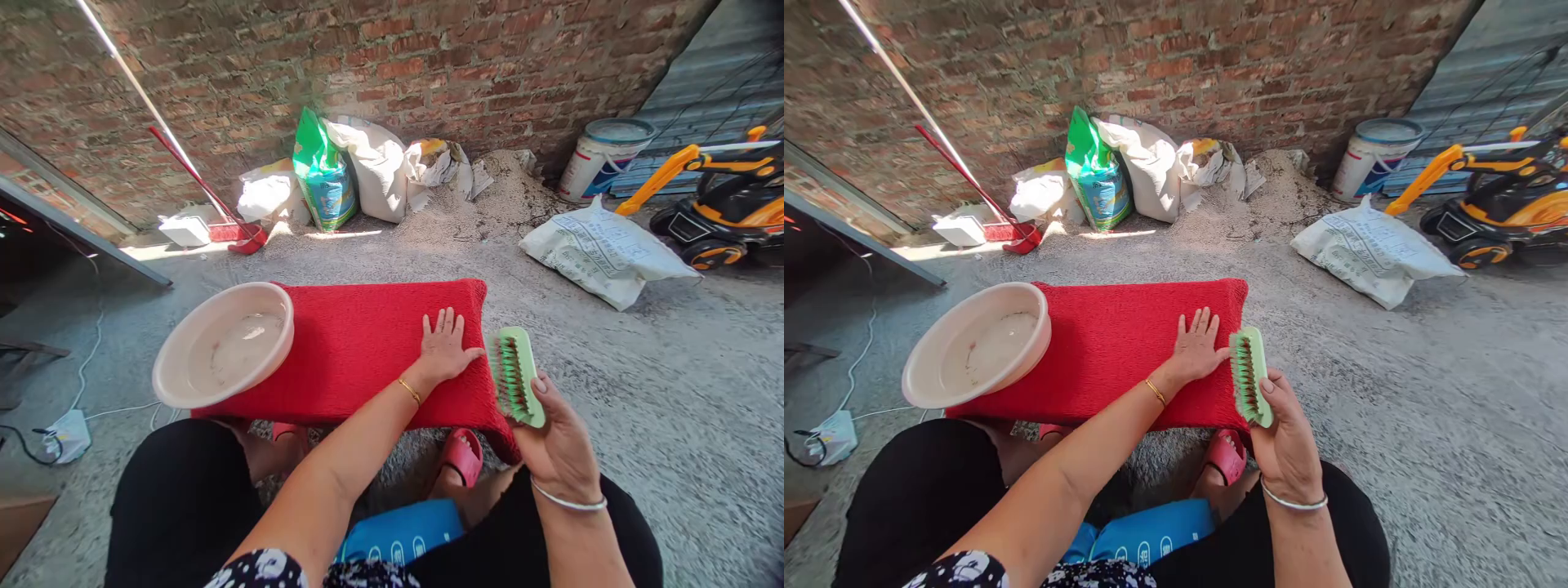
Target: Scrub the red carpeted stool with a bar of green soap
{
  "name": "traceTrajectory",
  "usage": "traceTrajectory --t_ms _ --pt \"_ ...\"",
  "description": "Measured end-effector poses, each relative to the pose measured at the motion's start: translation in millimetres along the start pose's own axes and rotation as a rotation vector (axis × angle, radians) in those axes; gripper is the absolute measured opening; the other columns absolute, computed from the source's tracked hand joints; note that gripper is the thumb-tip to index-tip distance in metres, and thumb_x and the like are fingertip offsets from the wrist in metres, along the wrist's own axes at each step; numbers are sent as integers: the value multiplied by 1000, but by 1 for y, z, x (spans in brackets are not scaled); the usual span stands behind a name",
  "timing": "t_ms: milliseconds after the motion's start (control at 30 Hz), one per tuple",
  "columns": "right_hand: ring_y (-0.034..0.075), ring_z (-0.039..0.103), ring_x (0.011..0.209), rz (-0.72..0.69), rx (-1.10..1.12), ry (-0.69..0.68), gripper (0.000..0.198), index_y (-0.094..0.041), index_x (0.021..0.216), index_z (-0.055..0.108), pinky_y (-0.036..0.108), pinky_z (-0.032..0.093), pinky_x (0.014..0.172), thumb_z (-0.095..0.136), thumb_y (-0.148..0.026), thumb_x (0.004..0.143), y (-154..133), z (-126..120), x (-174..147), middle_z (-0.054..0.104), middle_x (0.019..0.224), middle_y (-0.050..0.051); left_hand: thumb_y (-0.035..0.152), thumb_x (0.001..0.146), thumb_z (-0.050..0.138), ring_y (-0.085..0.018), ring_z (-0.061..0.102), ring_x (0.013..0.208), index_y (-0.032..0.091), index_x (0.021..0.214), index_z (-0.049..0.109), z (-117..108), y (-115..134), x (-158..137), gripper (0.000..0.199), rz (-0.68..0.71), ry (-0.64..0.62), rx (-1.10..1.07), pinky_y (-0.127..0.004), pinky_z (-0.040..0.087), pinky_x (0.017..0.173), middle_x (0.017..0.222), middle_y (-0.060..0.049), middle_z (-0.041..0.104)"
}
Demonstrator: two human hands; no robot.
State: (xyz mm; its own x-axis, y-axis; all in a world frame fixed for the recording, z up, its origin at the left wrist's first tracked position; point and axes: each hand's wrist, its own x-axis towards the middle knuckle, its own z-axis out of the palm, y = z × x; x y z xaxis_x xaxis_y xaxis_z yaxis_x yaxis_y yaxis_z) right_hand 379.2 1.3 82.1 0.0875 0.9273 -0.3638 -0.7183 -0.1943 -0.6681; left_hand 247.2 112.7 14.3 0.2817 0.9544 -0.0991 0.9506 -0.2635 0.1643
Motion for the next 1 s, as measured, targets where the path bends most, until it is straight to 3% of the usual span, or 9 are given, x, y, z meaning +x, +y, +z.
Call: traceTrajectory --t_ms 100,167,233,433,500,567,733,900,1000 --pt "11 63 67 -11 -21 -1 24 -22 85 67 21 54 62 78 -28 65 2 1 1 69 80 -2 51 93 36 -26 7 149 20 151 29 1 31 -1 66 310 -99 -22 -56 5 119 162 -9 12" --pt "12 64 68 -12 -30 0 22 -22 85 66 22 54 63 78 -28 66 2 0 1 69 80 -1 52 94 33 -24 9 149 22 152 27 -6 17 1 65 319 -76 -47 -51 8 120 162 -7 14" --pt "13 64 68 -3 -30 10 21 -23 84 66 24 55 64 77 -29 67 2 -2 0 68 78 -2 56 96 25 -22 10 149 22 152 26 -18 -26 5 66 130 11 -61 -47 11 121 162 -6 15" --pt "13 64 70 29 2 16 22 -23 85 67 23 55 65 77 -31 67 -2 -4 -4 68 80 -1 58 97 18 -29 12 148 11 150 27 -59 -207 -9 71 -716 138 68 -50 11 119 160 -14 19" --pt "13 64 71 36 5 0 21 -24 86 68 23 55 67 76 -31 68 -2 -4 -5 69 82 -1 56 97 16 -33 14 147 2 148 26 -64 -239 -19 75 -815 129 74 -53 15 117 159 -20 19" --pt "14 64 72 40 3 -15 19 -24 85 68 25 56 70 75 -31 69 -2 -4 -5 68 82 0 56 97 17 -36 17 146 -3 147 25 -62 -248 -20 78 -852 104 65 -56 18 115 157 -25 20" --pt "19 68 83 24 -2 -5 19 -23 85 69 31 57 78 74 -32 70 -3 -5 -6 70 84 2 64 92 16 -31 10 149 9 152 23 -42 -197 23 81 -760 64 39 -56 12 118 160 -17 14" --pt "19 67 88 15 -3 43 23 -24 88 69 30 57 77 76 -33 68 -6 -5 -9 70 89 2 70 89 18 -31 7 149 18 153 24 -24 -89 82 83 -404 9 -10 -57 5 118 161 -11 14" --pt "17 67 83 14 -22 47 25 -24 89 69 27 57 73 77 -34 67 -6 -4 -7 70 87 2 68 90 23 -30 7 149 14 153 24 -8 -20 91 83 -157 -1 -20 -56 3 119 161 -14 15"
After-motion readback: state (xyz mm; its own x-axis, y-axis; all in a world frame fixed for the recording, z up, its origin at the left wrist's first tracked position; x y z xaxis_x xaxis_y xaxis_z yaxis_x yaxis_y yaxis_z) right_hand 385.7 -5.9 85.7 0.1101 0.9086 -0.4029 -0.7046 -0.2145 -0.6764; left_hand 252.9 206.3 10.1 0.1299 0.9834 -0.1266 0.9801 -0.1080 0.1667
